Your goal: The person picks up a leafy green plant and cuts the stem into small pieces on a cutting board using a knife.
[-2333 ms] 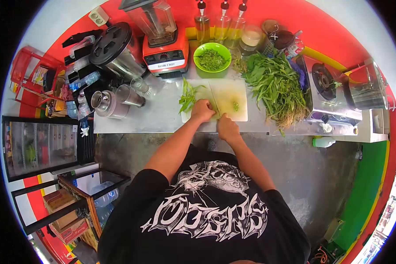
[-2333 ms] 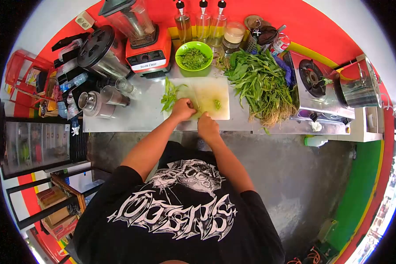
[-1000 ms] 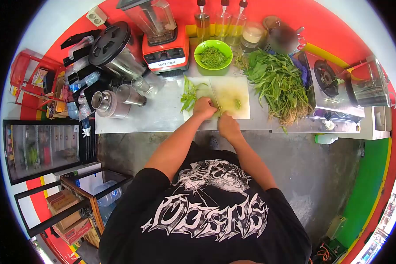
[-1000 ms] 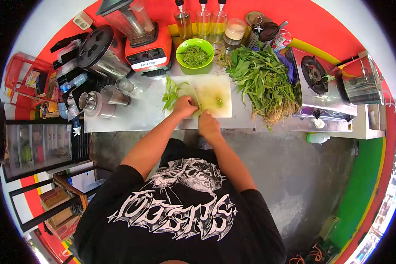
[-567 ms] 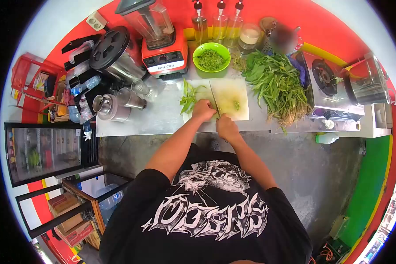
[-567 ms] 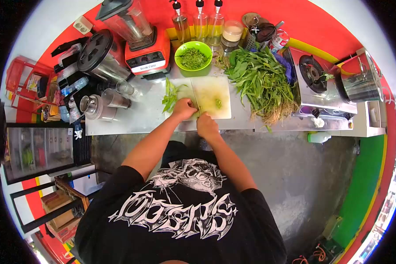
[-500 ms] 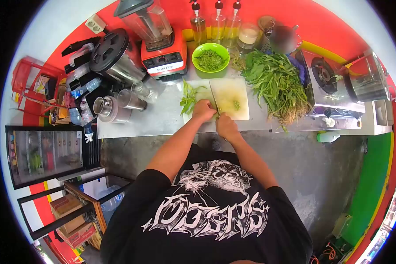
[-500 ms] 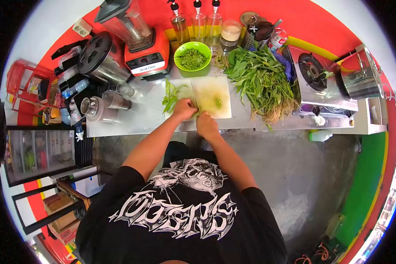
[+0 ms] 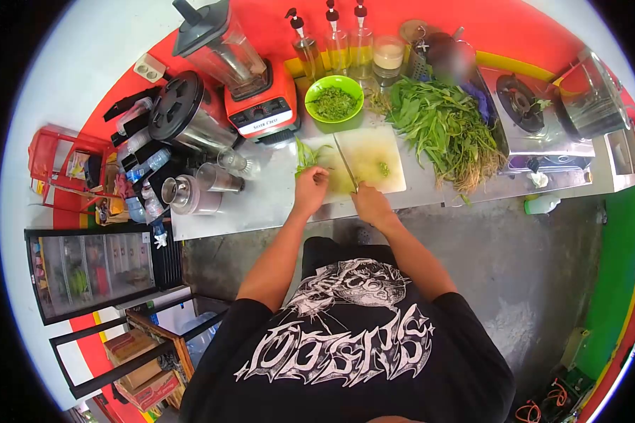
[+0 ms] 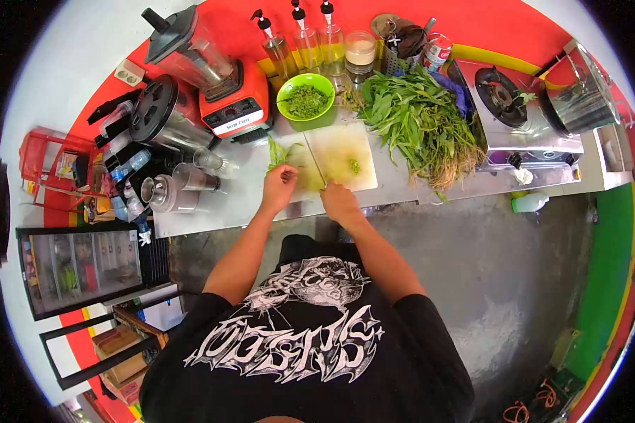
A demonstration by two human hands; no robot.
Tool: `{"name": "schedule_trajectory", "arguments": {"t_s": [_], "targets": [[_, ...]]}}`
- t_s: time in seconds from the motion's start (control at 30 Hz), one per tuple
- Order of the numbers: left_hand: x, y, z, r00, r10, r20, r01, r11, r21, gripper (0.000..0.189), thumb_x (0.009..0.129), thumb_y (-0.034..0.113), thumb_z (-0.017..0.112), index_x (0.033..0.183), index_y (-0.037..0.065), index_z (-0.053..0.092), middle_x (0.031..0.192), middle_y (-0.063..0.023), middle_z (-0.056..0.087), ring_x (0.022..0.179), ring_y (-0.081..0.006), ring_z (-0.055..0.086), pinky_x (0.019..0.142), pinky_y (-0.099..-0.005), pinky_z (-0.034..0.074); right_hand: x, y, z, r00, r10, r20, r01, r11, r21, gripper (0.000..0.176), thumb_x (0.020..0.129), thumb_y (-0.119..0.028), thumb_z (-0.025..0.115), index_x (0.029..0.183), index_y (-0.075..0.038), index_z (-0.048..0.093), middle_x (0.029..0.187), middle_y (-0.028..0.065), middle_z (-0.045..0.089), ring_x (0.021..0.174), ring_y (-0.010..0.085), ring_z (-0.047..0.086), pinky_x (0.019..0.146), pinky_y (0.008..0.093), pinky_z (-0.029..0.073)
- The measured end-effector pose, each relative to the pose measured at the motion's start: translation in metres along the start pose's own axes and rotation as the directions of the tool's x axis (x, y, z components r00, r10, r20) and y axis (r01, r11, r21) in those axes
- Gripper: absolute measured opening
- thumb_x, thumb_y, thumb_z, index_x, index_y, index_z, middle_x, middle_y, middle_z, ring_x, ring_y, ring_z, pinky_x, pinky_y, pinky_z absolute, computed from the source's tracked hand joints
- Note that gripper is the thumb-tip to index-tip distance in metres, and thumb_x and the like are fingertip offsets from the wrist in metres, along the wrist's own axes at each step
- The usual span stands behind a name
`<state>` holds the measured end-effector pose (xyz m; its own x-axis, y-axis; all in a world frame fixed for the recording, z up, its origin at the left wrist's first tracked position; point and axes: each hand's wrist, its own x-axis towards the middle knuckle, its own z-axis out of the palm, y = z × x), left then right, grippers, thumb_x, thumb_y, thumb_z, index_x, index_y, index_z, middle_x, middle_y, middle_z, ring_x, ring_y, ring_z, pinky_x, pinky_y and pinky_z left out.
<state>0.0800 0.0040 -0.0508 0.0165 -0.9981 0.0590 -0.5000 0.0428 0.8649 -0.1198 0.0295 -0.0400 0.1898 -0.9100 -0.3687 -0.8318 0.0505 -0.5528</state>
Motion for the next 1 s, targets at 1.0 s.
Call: {"name": "schedule_trajectory", "arguments": {"t_s": [1.0], "targets": [[-0.01,0.016,0.011,0.995,0.044,-0.092,-0.032,0.99,0.135,0.015,0.086,0.008,0.071,0.099,0.001,0.069,0.091,-0.0125,0.072,0.078,-0.0243,0.068,0.072,-0.0363,0.053,-0.032,0.057,-0.047,0.99,0.095,-0.1,-0.09,0.994,0.057,0.039,0.094,-0.035,0.063,0.104,0.002,0.059,0.095,0.0308,0.068,0.093,0.0488,0.065,0.082,0.0564,0.051]]}}
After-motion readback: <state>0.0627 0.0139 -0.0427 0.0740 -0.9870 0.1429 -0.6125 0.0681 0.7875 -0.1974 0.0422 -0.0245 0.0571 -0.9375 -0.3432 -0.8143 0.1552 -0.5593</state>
